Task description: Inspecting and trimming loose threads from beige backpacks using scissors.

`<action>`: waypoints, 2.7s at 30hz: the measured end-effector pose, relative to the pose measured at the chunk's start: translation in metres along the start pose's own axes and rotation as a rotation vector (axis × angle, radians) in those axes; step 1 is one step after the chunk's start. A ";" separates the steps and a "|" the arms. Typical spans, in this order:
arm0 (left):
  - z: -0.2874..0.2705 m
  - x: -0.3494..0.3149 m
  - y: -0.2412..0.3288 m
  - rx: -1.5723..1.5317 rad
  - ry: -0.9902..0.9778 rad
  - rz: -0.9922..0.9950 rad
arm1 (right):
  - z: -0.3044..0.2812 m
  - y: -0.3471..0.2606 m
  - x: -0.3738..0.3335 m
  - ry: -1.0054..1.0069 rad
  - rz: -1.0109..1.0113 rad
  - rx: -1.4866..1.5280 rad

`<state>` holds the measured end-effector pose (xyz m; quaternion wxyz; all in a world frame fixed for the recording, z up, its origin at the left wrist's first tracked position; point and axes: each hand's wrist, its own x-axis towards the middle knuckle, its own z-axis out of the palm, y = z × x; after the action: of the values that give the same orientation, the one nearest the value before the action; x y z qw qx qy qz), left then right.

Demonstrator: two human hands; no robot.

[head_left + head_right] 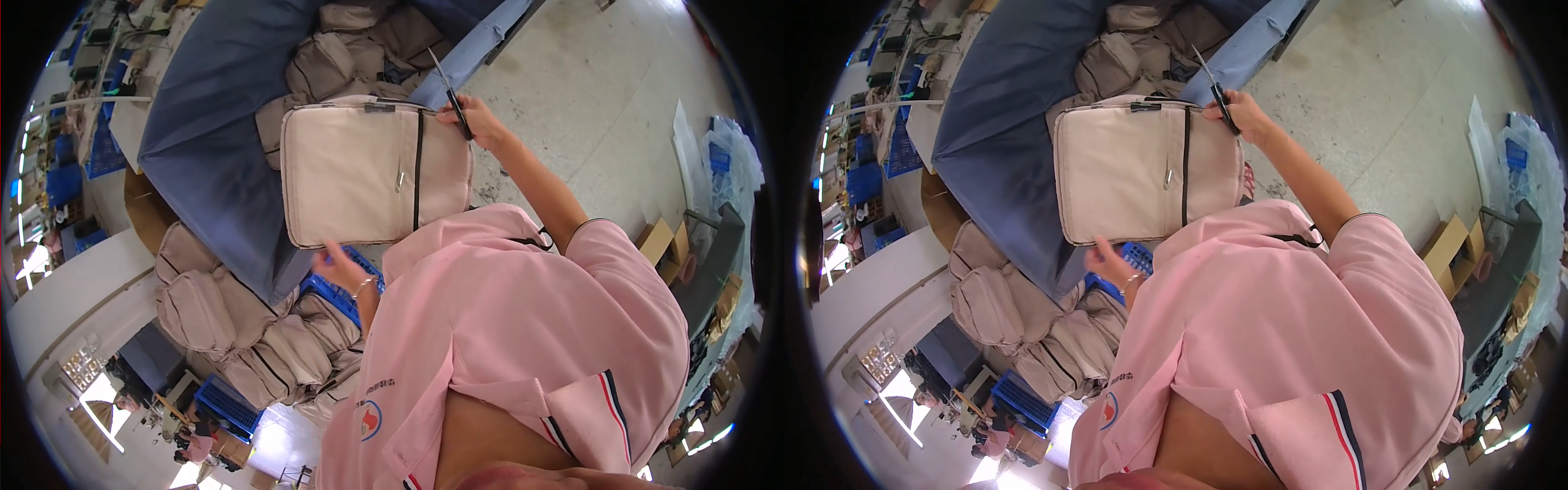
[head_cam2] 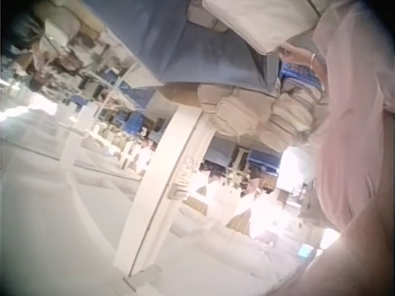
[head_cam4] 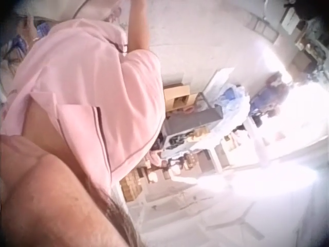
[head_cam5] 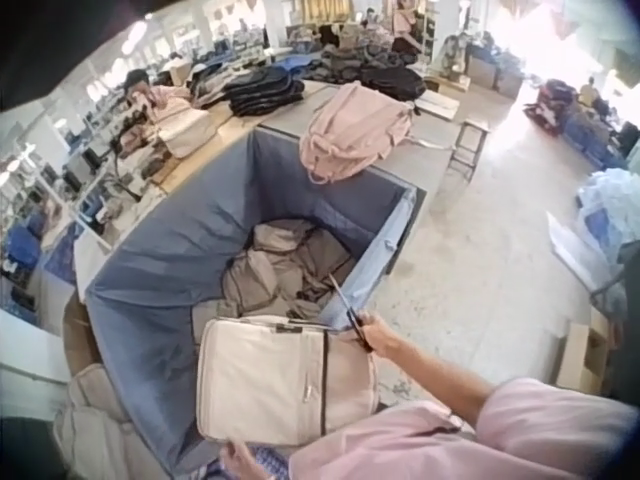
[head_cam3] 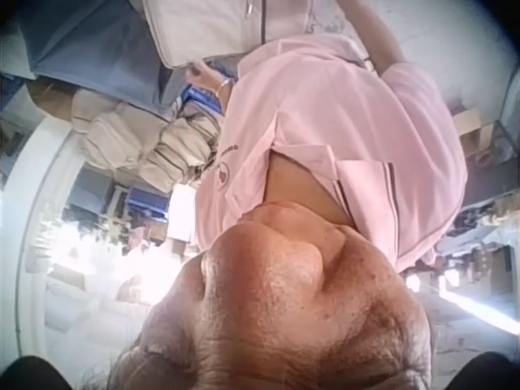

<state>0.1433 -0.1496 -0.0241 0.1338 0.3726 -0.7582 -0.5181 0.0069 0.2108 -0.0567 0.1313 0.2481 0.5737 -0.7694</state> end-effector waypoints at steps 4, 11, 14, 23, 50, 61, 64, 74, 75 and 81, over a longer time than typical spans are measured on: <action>0.018 -0.034 -0.019 -0.438 -0.129 -0.308 | 0.003 -0.006 -0.014 -0.038 0.027 -0.155; 0.013 0.026 -0.015 -0.449 -0.079 -0.233 | 0.012 -0.023 -0.039 -0.406 -0.118 0.172; 0.014 0.033 -0.026 -0.546 -0.037 -0.229 | 0.017 -0.018 -0.052 -0.321 -0.122 0.109; 0.021 0.052 -0.056 -0.472 0.048 -0.331 | 0.035 0.002 -0.080 -0.105 -0.253 -0.717; -0.007 0.079 -0.069 -0.503 -0.140 -0.444 | 0.045 -0.001 -0.067 -0.102 -0.465 -1.241; -0.009 0.081 -0.070 -0.512 -0.209 -0.475 | 0.049 0.016 -0.065 -0.128 -0.473 -1.196; -0.011 0.084 -0.071 -0.537 -0.186 -0.489 | 0.047 0.019 -0.063 -0.127 -0.489 -1.164; -0.013 -0.028 -0.088 -0.666 -0.242 -0.559 | 0.048 0.030 -0.057 -0.113 -0.336 -0.934; -0.014 -0.027 -0.086 -0.616 -0.224 -0.509 | 0.050 0.030 -0.058 -0.119 -0.342 -0.939; -0.004 -0.004 -0.047 -0.516 -0.013 -0.271 | 0.063 0.025 -0.070 -0.112 -0.300 -0.883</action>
<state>0.1682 -0.1577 -0.0631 0.1488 0.4207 -0.5455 -0.7095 0.0634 0.1374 -0.0256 0.1426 0.0408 0.8676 -0.4746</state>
